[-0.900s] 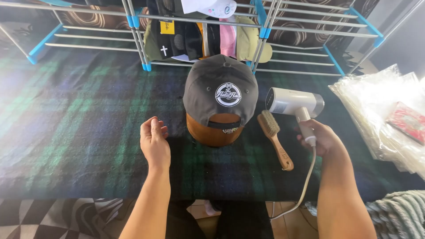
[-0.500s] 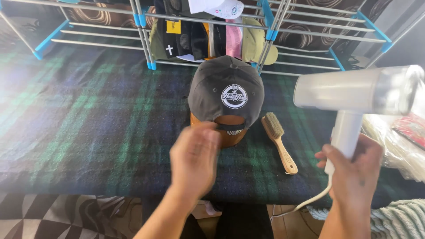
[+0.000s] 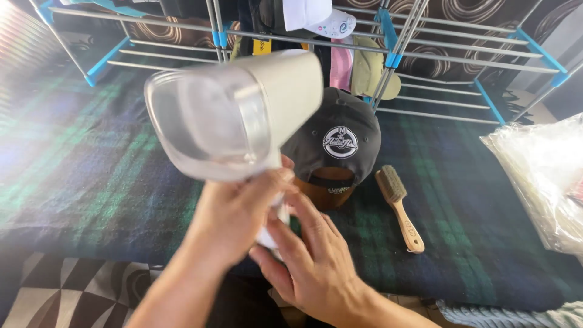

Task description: Using a handheld steamer and a wooden brush to finish and smooth a baseball cap mounted on a wooden head form.

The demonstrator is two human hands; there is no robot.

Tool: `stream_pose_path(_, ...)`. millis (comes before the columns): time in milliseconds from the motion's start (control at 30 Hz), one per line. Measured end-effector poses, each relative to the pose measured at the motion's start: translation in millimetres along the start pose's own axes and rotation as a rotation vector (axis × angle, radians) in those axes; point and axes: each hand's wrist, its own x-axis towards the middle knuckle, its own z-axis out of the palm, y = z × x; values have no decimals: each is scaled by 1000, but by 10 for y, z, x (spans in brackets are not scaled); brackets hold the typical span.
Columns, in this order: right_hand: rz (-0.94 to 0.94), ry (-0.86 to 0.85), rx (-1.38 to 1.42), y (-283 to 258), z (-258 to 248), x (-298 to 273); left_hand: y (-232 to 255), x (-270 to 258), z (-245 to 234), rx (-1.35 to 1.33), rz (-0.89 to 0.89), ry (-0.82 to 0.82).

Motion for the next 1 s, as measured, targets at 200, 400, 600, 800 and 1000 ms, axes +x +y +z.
stream_pose_path(200, 264, 97, -22, 1004, -324, 141, 765, 554, -502, 603, -211, -34)
stream_pose_path(400, 1050, 23, 222, 1862, -302, 254, 1044, 984, -276, 885, -307, -198)
stream_pose_path(600, 1068, -21, 439, 1922, -134, 432, 1329, 1114, 26, 1093, -375, -211)
stream_pose_path(800, 1077, 48, 442, 2105, 57, 380, 1426, 1088, 208, 1251, -354, -289)
stream_pose_path(1000, 1150, 233, 737, 2003, 196, 429, 1318, 1207, 188, 1285, -264, -277)
